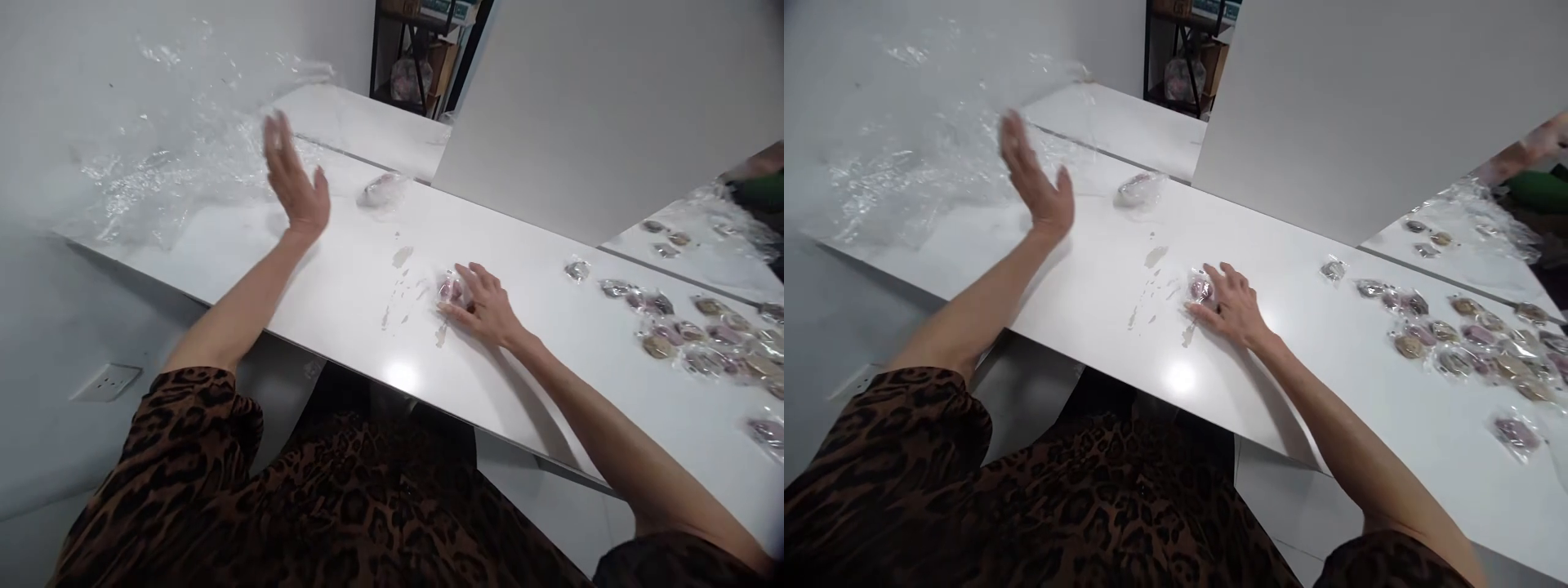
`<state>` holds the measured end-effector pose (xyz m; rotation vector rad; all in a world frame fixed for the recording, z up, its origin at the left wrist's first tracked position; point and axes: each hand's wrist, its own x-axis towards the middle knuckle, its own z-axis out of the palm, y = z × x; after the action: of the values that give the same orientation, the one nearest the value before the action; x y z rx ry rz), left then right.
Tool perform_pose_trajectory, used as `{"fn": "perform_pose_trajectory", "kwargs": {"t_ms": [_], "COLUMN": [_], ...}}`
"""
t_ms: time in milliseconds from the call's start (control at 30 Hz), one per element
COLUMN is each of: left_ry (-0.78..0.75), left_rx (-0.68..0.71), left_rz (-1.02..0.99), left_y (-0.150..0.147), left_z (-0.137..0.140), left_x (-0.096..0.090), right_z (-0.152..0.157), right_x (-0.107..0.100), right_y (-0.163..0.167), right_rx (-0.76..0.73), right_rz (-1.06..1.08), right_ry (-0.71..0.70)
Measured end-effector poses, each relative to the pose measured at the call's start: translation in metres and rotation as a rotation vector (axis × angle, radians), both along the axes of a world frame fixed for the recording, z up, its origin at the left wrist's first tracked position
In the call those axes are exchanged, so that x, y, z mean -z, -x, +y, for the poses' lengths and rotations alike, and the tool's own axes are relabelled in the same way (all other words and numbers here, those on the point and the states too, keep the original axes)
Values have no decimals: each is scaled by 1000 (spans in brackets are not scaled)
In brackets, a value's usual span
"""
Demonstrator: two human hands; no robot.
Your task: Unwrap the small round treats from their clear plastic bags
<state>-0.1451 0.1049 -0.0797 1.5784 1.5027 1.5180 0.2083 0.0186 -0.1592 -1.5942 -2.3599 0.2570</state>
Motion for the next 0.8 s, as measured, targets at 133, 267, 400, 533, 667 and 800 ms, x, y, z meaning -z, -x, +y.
{"fn": "perform_pose_trajectory", "kwargs": {"t_ms": [133, 267, 400, 533, 667, 800], "left_ry": [-73, -109, -58, 8, 50, 167], "left_rx": [49, 121, 132, 27, -112, -181], "left_rz": [188, 365, 485, 523, 534, 568], "left_y": [-37, -68, -74, -77, -88, -89], "left_z": [-9, 9, 29, 36, 48, 69], "left_x": [35, 82, 100, 87, 70, 66], "right_z": [-1, -11, -21, -7, 2, -10], "right_x": [10, 14, 15, 2, -16, -15], "right_y": [24, 9, -52, -163, -273, -303], "right_rx": [-63, -137, -154, 212, 656, 714], "right_rz": [-191, -224, -232, -319, -417, -276], "right_ry": [-156, -219, -298, -340, -376, -411]}}
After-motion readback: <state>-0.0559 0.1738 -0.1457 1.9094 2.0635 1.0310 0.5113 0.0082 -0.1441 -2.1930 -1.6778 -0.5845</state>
